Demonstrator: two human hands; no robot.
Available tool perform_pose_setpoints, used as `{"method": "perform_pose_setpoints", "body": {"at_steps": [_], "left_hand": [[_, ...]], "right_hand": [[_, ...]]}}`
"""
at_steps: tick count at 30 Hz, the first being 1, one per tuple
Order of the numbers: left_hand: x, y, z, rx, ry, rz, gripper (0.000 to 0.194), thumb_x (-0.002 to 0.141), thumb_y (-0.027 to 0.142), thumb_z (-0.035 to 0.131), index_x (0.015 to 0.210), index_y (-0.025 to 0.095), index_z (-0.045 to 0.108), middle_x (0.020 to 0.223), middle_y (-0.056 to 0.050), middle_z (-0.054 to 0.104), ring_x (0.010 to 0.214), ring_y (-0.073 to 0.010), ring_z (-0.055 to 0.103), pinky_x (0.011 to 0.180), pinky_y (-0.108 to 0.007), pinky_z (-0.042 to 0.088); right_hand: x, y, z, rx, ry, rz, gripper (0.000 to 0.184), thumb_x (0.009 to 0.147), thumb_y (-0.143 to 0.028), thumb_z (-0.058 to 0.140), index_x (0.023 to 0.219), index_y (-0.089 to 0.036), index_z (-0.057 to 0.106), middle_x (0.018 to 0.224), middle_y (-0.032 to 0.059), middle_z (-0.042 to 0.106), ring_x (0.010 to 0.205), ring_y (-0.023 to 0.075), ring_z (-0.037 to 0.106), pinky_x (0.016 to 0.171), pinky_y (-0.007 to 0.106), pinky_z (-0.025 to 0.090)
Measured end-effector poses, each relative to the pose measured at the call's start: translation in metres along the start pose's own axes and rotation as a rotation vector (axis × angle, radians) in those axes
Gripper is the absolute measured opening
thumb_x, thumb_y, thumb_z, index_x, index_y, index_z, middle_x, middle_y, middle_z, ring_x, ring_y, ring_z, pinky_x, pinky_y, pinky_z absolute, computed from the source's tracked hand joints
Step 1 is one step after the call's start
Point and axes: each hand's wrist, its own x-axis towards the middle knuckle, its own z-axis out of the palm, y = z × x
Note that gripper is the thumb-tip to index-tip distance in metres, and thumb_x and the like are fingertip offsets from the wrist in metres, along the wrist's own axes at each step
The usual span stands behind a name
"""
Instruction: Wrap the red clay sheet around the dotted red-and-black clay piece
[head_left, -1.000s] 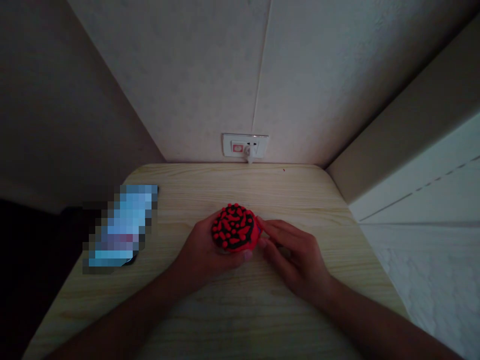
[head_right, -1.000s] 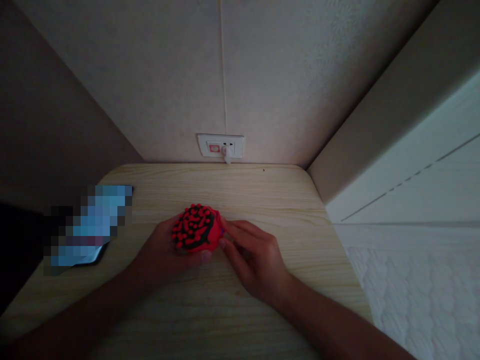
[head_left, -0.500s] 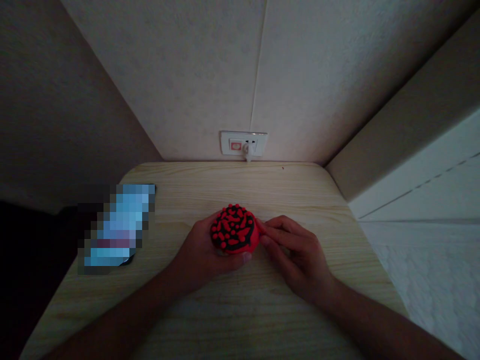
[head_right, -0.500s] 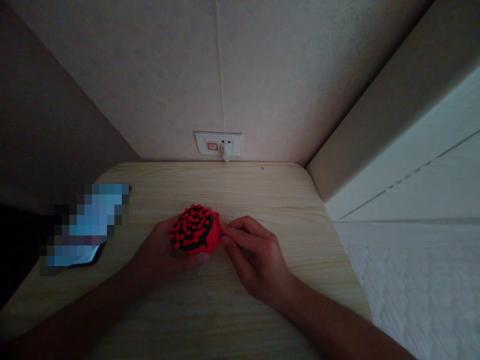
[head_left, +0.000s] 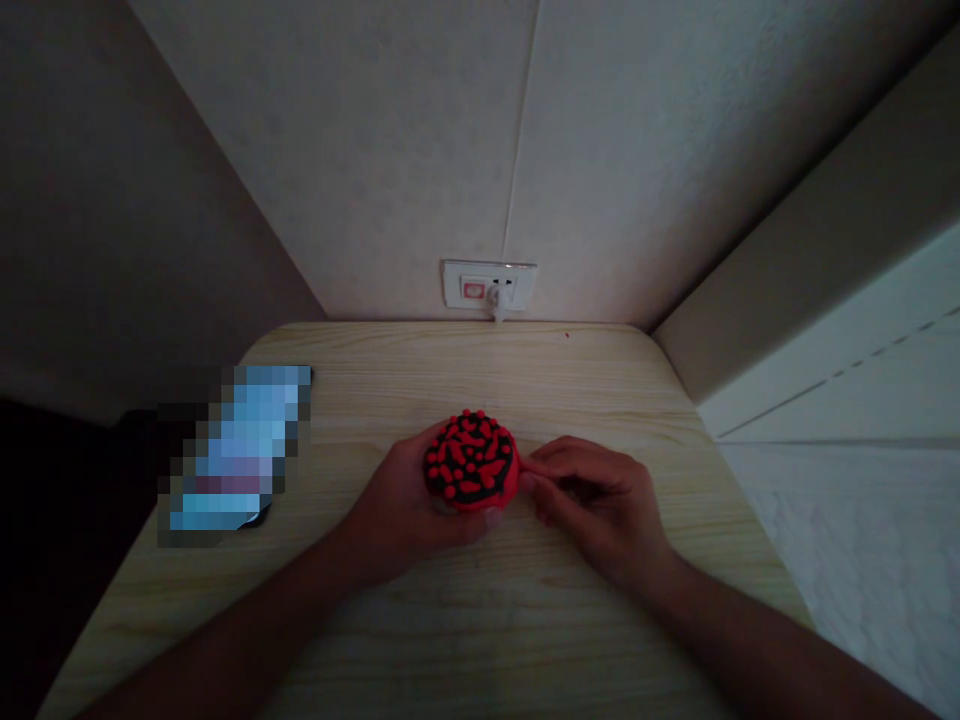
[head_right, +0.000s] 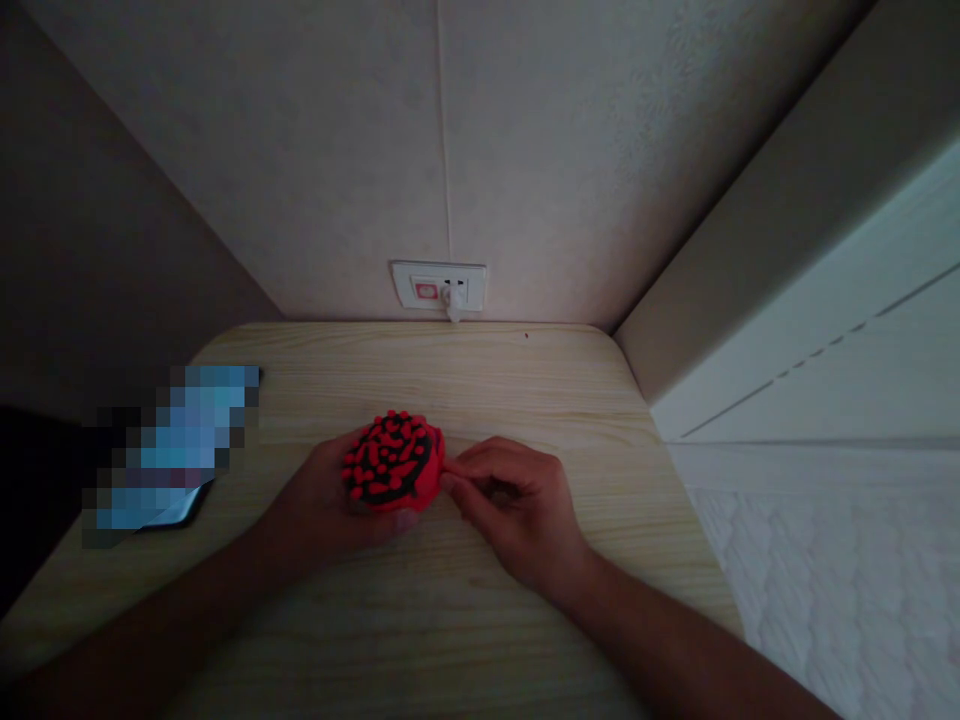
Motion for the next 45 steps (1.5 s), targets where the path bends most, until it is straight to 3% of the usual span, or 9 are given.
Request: {"method": "perform_pose_setpoints", "body": {"at_steps": [7,13,16,20,24,29,36,45], "left_hand": [[0.001,-0.001,0.0,-0.056,-0.015,-0.013,0.049,0.066,0.022,0.086,0.112,0.018,0.07,0.111,-0.005,0.08,0.102,-0.0268,0.076,0.089,-0.036,0.062],[0.0,-0.003,0.0,-0.068,-0.022,0.012,0.046,0.068,0.019,0.086,0.111,0.02,0.07,0.11,-0.002,0.08,0.101,-0.0226,0.076,0.09,-0.032,0.062],[-0.001,-0.003,-0.001,-0.089,-0.049,0.03,0.043,0.07,0.019,0.085,0.11,0.021,0.071,0.111,-0.002,0.08,0.102,-0.0221,0.076,0.092,-0.032,0.061],[-0.001,-0.003,-0.001,-0.084,-0.039,0.009,0.046,0.069,0.021,0.086,0.112,0.019,0.07,0.113,-0.005,0.079,0.103,-0.0244,0.075,0.091,-0.034,0.061],[0.0,-0.003,-0.002,-0.071,-0.043,0.001,0.05,0.066,0.021,0.086,0.113,0.019,0.069,0.115,-0.005,0.078,0.105,-0.0261,0.074,0.092,-0.036,0.061],[-0.001,-0.004,-0.005,-0.103,-0.101,0.004,0.052,0.065,0.02,0.086,0.114,0.02,0.068,0.11,-0.003,0.079,0.102,-0.0255,0.075,0.087,-0.034,0.062],[-0.003,-0.01,-0.008,-0.061,-0.156,0.073,0.062,0.065,0.021,0.086,0.123,0.022,0.066,0.117,-0.005,0.077,0.106,-0.0283,0.073,0.092,-0.038,0.06],[-0.005,-0.016,-0.011,0.001,-0.172,0.096,0.072,0.064,0.022,0.087,0.131,0.023,0.062,0.127,-0.008,0.074,0.116,-0.0304,0.07,0.1,-0.042,0.057]], "right_hand": [[0.001,0.001,-0.001,-0.014,-0.026,-0.045,0.02,0.085,-0.013,0.079,0.101,-0.024,0.082,0.092,0.0064,0.074,0.066,0.0113,0.067,0.054,0.021,0.053],[0.001,-0.002,-0.001,-0.217,0.001,-0.209,0.023,0.085,-0.007,0.076,0.099,-0.024,0.084,0.09,0.0072,0.077,0.078,0.0159,0.072,0.068,0.025,0.058],[0.0,-0.005,-0.001,-0.2,-0.021,-0.214,0.026,0.086,-0.007,0.075,0.103,-0.025,0.083,0.09,0.0071,0.076,0.076,0.016,0.072,0.066,0.026,0.058],[0.0,-0.003,0.0,-0.079,-0.03,-0.126,0.026,0.085,-0.009,0.076,0.103,-0.026,0.083,0.09,0.0067,0.074,0.07,0.0137,0.068,0.057,0.023,0.055],[0.002,0.002,0.001,0.181,0.004,0.07,0.019,0.077,-0.011,0.084,0.09,-0.025,0.084,0.087,0.0044,0.073,0.057,0.0091,0.064,0.047,0.019,0.053],[0.006,0.001,0.002,0.451,-0.049,0.271,0.018,0.069,-0.011,0.091,0.081,-0.022,0.083,0.079,0.002,0.075,0.048,0.0073,0.064,0.043,0.016,0.055],[0.008,-0.005,-0.001,0.539,-0.121,0.287,0.012,0.075,-0.011,0.086,0.081,-0.02,0.083,0.079,0.0021,0.076,0.049,0.0079,0.067,0.045,0.017,0.059],[0.009,-0.003,0.0,0.579,-0.138,0.446,0.027,0.061,-0.013,0.096,0.073,-0.015,0.072,0.065,-0.0009,0.074,0.045,0.0075,0.064,0.045,0.015,0.054]]}}
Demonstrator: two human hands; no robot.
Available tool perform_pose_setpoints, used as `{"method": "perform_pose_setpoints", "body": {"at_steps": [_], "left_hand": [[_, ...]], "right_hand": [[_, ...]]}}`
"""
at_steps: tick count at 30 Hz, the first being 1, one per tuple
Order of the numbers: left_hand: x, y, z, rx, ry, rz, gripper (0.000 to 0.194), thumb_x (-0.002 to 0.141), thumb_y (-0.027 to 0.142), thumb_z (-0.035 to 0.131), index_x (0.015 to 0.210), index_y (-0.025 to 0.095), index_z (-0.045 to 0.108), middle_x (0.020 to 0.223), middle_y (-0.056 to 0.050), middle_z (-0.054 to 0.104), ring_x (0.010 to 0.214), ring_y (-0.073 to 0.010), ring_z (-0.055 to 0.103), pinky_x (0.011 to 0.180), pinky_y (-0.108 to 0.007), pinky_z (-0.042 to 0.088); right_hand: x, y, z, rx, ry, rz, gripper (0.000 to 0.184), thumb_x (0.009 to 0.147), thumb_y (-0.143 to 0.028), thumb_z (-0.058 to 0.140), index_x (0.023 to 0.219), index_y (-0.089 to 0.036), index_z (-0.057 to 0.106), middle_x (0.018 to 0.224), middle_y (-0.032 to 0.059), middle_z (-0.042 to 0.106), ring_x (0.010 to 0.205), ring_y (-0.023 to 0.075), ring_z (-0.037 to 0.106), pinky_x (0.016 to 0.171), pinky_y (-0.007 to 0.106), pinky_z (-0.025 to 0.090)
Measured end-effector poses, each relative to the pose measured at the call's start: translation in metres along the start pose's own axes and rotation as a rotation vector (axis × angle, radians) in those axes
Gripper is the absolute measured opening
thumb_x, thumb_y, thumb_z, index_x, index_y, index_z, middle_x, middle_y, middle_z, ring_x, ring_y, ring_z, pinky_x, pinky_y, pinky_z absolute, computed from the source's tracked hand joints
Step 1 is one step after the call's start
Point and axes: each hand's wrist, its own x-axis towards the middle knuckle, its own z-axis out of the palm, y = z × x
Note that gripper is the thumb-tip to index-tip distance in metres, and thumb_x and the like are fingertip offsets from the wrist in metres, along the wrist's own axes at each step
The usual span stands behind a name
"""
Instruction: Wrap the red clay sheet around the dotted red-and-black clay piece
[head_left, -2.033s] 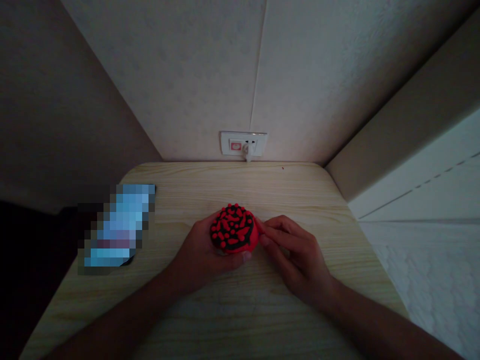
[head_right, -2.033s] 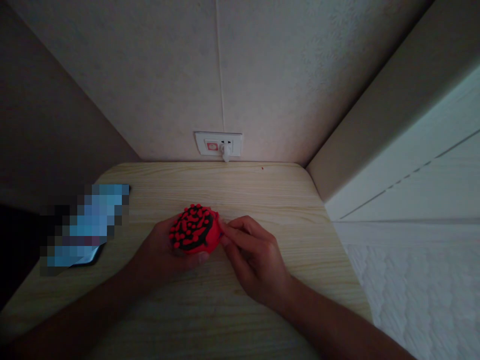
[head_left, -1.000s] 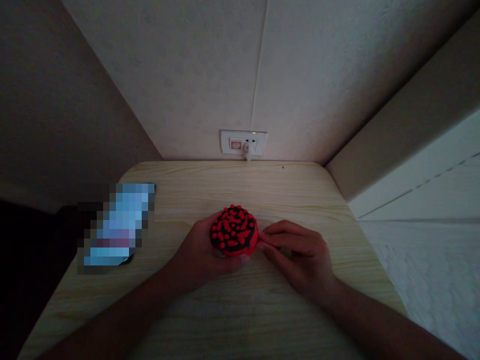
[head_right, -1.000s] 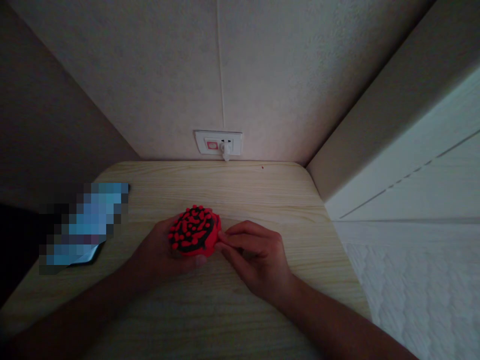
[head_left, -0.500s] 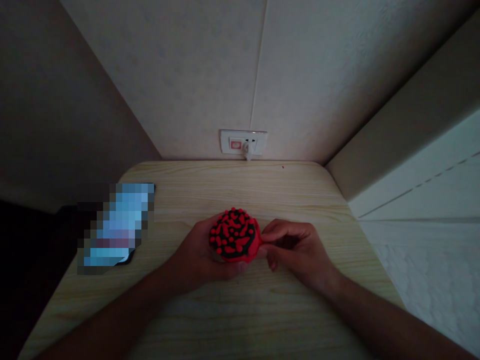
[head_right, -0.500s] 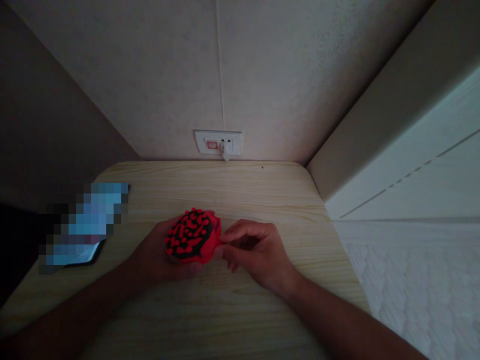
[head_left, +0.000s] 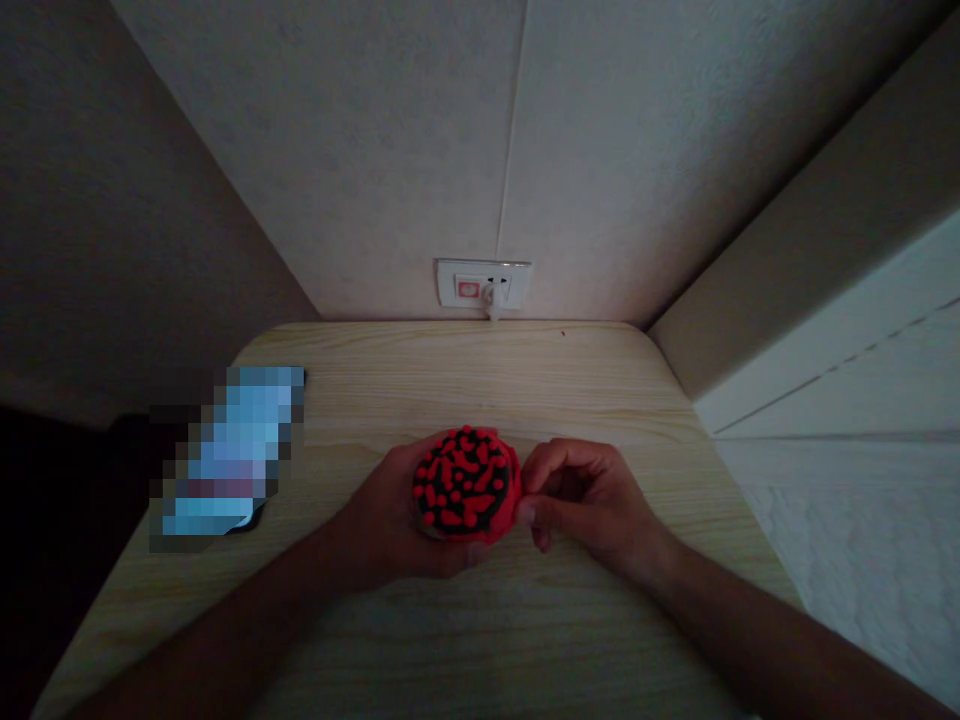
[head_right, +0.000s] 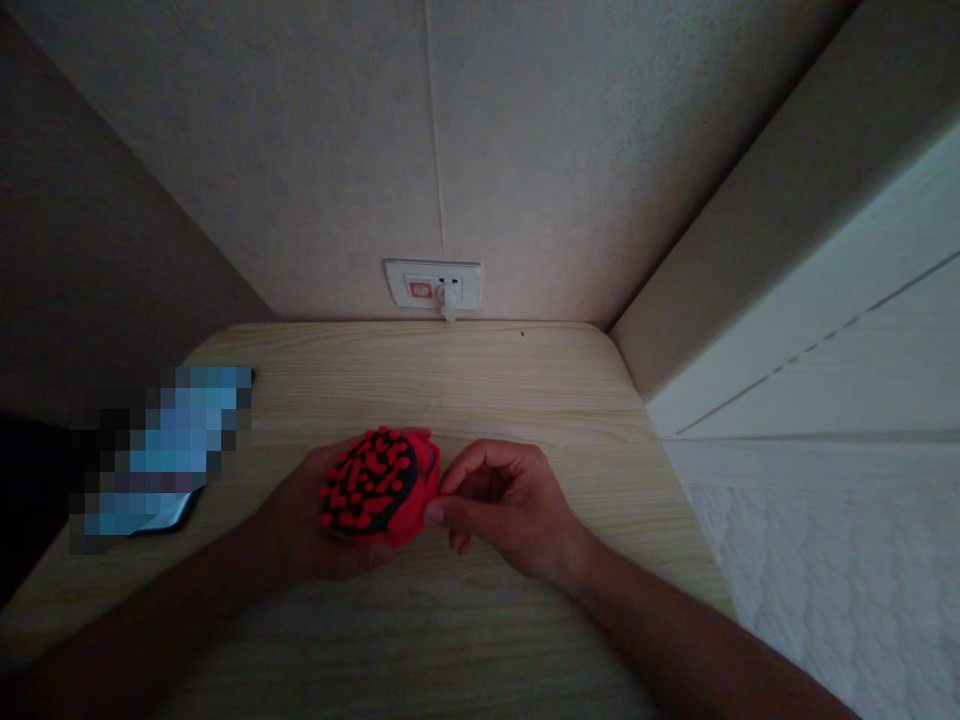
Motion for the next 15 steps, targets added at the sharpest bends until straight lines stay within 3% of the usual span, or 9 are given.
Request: {"method": "perform_pose_setpoints", "body": {"at_steps": [6,15], "left_hand": [[0.0003,0.0053,0.0029,0.011,0.013,-0.001,0.081,0.06,0.021,0.088,0.135,0.022,0.057,0.124,-0.009,0.075,0.114,-0.0316,0.072,0.098,-0.043,0.059],[-0.002,0.0015,0.0001,0.043,-0.039,0.044,0.083,0.06,0.021,0.088,0.137,0.024,0.058,0.124,-0.009,0.075,0.112,-0.0332,0.072,0.095,-0.042,0.06]], "right_hand": [[0.0022,-0.0021,-0.001,0.013,-0.059,0.073,0.032,0.074,-0.032,0.09,0.074,-0.014,0.064,0.055,-0.0015,0.069,0.043,0.0095,0.063,0.044,0.018,0.052],[0.0045,0.0043,-0.004,0.108,-0.139,0.194,0.034,0.073,-0.029,0.091,0.08,-0.014,0.061,0.064,0.0008,0.074,0.047,0.0112,0.067,0.044,0.019,0.056]]}}
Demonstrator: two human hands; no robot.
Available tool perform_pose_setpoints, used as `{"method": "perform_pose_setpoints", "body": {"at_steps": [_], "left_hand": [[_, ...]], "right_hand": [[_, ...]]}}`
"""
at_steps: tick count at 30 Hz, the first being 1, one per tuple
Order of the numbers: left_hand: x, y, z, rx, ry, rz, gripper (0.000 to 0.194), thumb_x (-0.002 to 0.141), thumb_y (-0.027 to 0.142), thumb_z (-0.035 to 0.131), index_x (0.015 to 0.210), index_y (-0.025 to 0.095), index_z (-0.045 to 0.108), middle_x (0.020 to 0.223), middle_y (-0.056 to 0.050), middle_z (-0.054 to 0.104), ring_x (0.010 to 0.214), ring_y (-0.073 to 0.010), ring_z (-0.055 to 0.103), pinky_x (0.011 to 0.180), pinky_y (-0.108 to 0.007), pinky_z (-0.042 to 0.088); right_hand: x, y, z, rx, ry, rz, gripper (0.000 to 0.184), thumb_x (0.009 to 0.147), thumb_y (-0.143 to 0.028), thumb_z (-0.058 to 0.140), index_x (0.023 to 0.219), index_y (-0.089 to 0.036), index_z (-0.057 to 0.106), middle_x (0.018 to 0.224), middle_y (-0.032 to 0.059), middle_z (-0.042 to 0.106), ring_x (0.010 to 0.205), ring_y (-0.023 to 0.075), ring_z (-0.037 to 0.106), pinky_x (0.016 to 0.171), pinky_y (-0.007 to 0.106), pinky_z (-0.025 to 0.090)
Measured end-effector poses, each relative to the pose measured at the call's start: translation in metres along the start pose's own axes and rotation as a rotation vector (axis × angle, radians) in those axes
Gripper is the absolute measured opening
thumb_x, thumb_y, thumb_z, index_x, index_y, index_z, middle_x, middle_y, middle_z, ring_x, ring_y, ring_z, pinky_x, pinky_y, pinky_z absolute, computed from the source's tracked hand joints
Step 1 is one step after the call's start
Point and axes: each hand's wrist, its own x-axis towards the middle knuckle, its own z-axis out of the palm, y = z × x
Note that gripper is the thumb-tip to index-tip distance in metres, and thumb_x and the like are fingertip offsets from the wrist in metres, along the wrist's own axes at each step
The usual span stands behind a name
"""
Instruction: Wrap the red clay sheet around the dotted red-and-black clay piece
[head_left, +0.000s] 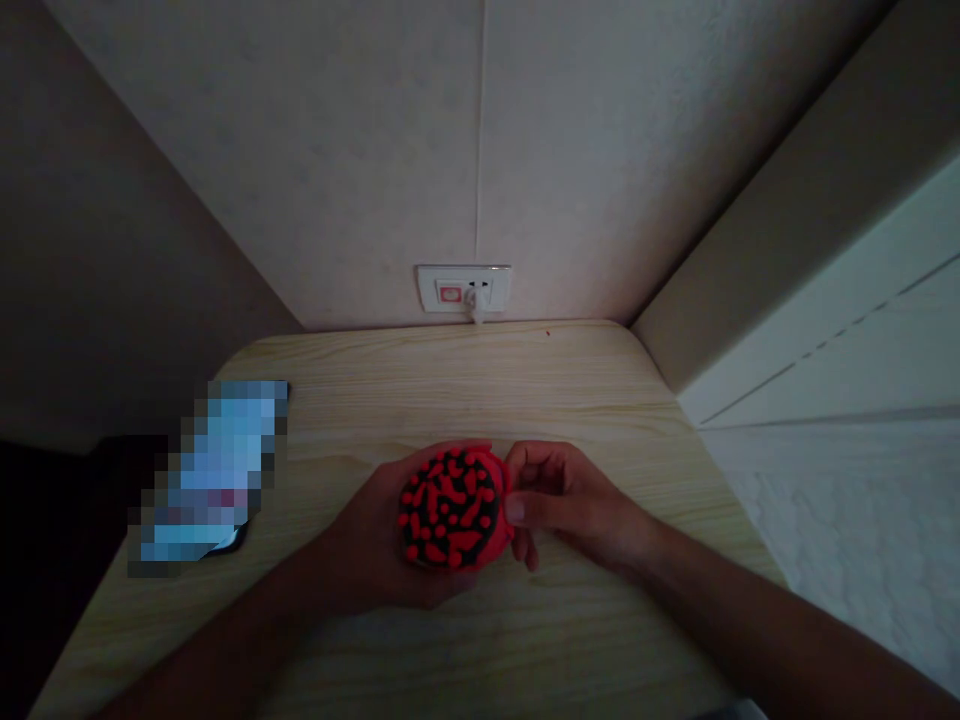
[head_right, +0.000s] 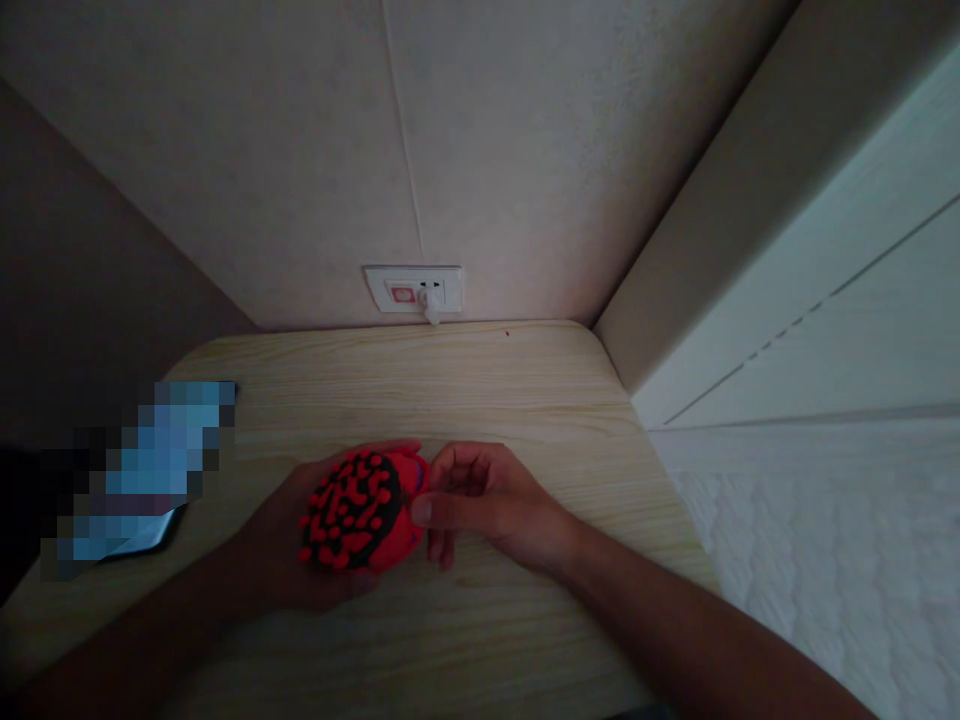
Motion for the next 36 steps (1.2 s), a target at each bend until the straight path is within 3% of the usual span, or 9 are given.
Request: {"method": "perform_pose_setpoints", "body": {"at_steps": [6,10,14,21,28,36], "left_hand": [[0.0001,0.0007,-0.0032,0.035,-0.046,0.097,0.089,0.059,0.018,0.087,0.14,0.03,0.054,0.131,-0.006,0.07,0.115,-0.0325,0.069,0.1,-0.04,0.057],[-0.0009,-0.0029,-0.0043,0.002,-0.086,0.081,0.086,0.059,0.021,0.088,0.139,0.027,0.054,0.132,-0.008,0.069,0.117,-0.0333,0.068,0.101,-0.041,0.056],[-0.002,-0.0041,-0.0038,0.015,-0.063,0.09,0.087,0.058,0.02,0.088,0.138,0.025,0.054,0.13,-0.011,0.069,0.116,-0.0332,0.068,0.098,-0.042,0.057],[-0.0013,0.0004,-0.0034,0.044,-0.084,0.088,0.09,0.059,0.022,0.089,0.141,0.032,0.054,0.132,-0.004,0.068,0.118,-0.0324,0.067,0.103,-0.04,0.054],[-0.0024,-0.0026,-0.0044,0.038,-0.086,0.085,0.085,0.06,0.022,0.088,0.138,0.029,0.055,0.13,-0.006,0.067,0.119,-0.0331,0.066,0.101,-0.041,0.054],[-0.0045,-0.0044,-0.0053,0.085,-0.022,0.069,0.091,0.055,0.031,0.092,0.138,0.025,0.056,0.135,-0.011,0.067,0.124,-0.0376,0.064,0.105,-0.046,0.053]], "right_hand": [[-0.0016,-0.0002,0.0001,0.066,-0.107,-0.007,0.035,0.078,-0.035,0.088,0.086,-0.014,0.061,0.067,0.0014,0.075,0.051,0.0131,0.071,0.047,0.02,0.059],[-0.0015,0.0015,-0.0009,0.08,-0.158,-0.02,0.032,0.08,-0.033,0.086,0.088,-0.015,0.061,0.069,0.0017,0.076,0.053,0.0135,0.072,0.048,0.021,0.06],[-0.0008,0.0032,-0.0007,0.073,-0.146,-0.01,0.029,0.082,-0.03,0.084,0.087,-0.015,0.061,0.068,0.0016,0.076,0.053,0.0124,0.071,0.048,0.02,0.06],[-0.0011,0.0037,0.002,0.108,-0.153,-0.004,0.035,0.079,-0.037,0.086,0.084,-0.016,0.058,0.066,0.0004,0.075,0.05,0.0125,0.07,0.048,0.02,0.06],[-0.0002,0.0049,0.0012,0.047,-0.157,-0.04,0.033,0.083,-0.037,0.084,0.084,-0.015,0.059,0.066,0.0004,0.074,0.051,0.0115,0.07,0.05,0.02,0.059],[-0.0037,0.0031,0.0012,0.237,-0.206,0.008,0.024,0.092,-0.034,0.074,0.09,-0.016,0.059,0.073,0.0031,0.076,0.056,0.0158,0.075,0.051,0.022,0.059]]}}
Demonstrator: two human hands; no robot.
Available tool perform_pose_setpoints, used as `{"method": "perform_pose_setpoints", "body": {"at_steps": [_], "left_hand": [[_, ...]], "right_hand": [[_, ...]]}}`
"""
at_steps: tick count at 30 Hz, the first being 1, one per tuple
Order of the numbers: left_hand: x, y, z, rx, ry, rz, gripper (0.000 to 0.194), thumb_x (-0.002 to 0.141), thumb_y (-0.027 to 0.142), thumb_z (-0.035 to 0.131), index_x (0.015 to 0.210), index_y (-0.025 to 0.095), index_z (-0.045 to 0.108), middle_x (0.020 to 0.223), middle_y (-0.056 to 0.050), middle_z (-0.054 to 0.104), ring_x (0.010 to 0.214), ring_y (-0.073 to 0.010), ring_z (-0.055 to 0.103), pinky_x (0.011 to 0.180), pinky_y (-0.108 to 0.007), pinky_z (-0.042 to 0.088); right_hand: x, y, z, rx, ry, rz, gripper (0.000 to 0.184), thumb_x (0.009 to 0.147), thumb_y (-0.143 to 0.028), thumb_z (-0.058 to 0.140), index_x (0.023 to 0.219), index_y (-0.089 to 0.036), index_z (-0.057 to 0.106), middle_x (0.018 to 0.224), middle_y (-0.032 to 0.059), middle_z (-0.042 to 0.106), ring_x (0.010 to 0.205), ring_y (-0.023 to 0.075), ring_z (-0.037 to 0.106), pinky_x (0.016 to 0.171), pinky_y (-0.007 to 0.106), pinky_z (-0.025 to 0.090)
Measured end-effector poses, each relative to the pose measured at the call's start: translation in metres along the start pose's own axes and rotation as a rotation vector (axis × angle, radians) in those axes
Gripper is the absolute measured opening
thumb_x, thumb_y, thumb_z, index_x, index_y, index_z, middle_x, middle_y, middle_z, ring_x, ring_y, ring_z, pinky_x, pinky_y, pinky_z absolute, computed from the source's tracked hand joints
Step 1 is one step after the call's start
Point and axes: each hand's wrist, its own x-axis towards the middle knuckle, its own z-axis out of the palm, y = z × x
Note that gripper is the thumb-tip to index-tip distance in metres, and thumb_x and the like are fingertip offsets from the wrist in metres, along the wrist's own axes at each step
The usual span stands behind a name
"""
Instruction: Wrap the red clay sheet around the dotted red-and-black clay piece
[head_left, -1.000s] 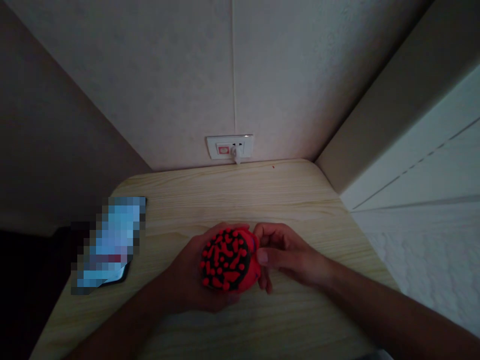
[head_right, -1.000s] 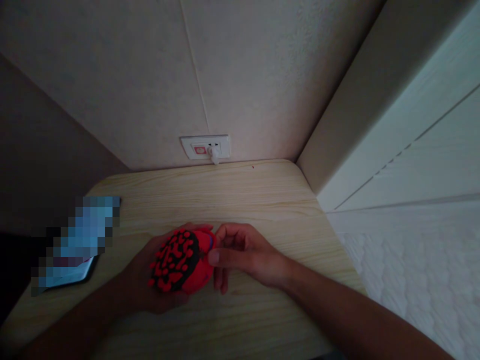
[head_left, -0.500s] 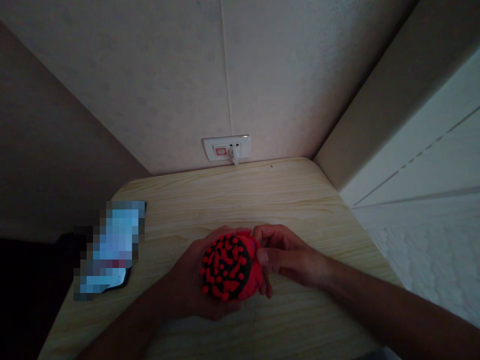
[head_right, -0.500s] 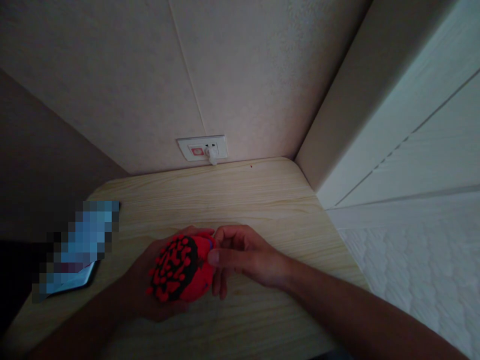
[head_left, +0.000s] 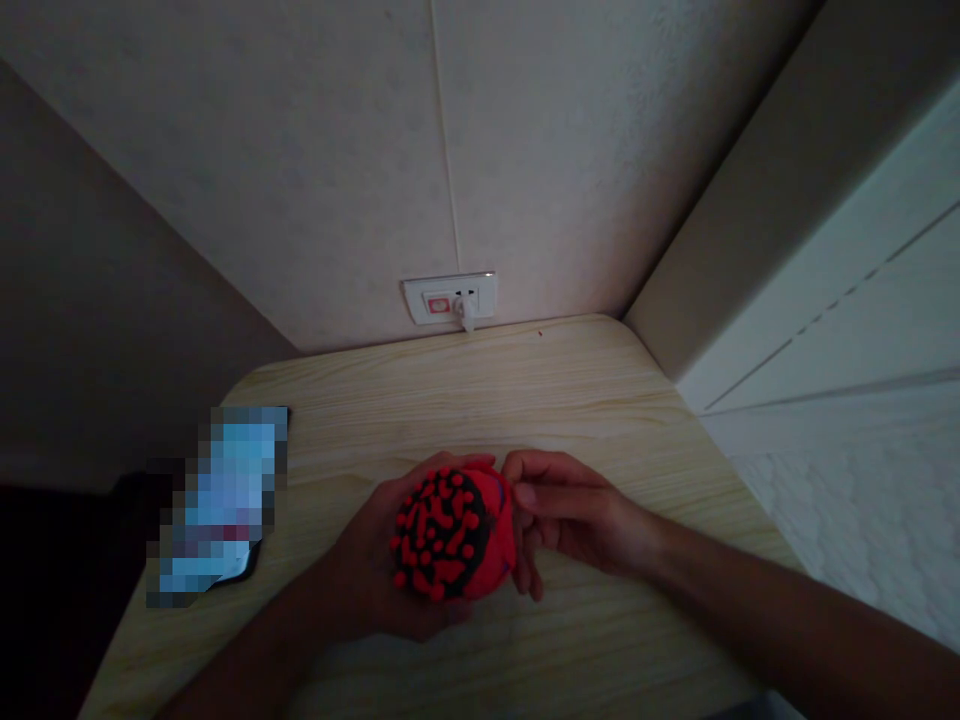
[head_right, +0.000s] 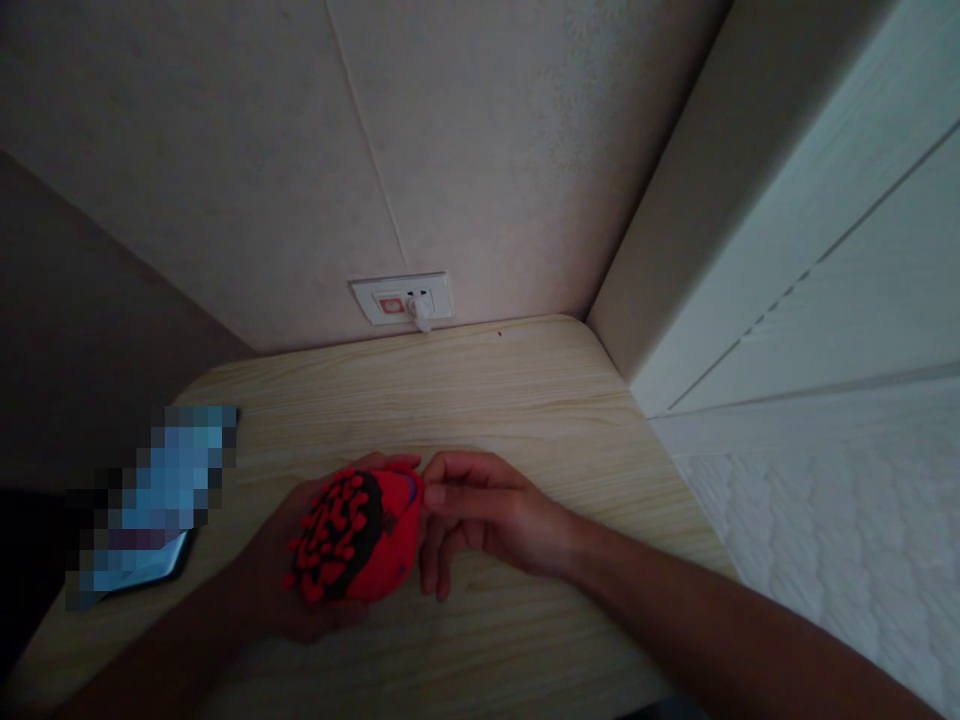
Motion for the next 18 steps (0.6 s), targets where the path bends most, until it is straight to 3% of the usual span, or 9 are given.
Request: {"method": "perform_pose_setpoints", "body": {"at_steps": [5,13,18], "left_hand": [[-0.0045,-0.0054,-0.0016,-0.012,-0.033,0.059,0.096,0.059,0.027,0.09,0.145,0.031,0.048,0.139,-0.008,0.064,0.125,-0.0379,0.063,0.104,-0.045,0.054],[-0.0042,-0.0081,-0.0008,-0.017,-0.055,0.031,0.095,0.059,0.023,0.088,0.146,0.026,0.048,0.136,-0.011,0.064,0.122,-0.0359,0.064,0.104,-0.047,0.054],[-0.0026,-0.0081,0.001,-0.056,-0.065,0.039,0.095,0.059,0.024,0.089,0.145,0.025,0.05,0.136,-0.012,0.064,0.122,-0.0372,0.063,0.103,-0.047,0.053]], "right_hand": [[0.0013,0.0049,-0.0015,-0.047,-0.004,-0.039,0.027,0.092,-0.036,0.075,0.087,-0.015,0.059,0.073,0.0014,0.075,0.056,0.0135,0.074,0.05,0.02,0.058],[0.0029,0.0073,-0.0061,-0.135,0.052,-0.031,0.029,0.09,-0.037,0.076,0.083,-0.013,0.061,0.07,0.0022,0.073,0.059,0.0128,0.073,0.053,0.021,0.061],[0.0028,0.0082,-0.0062,-0.084,0.01,-0.051,0.027,0.09,-0.036,0.077,0.087,-0.014,0.062,0.075,0.0019,0.073,0.061,0.0131,0.073,0.052,0.021,0.06]]}}
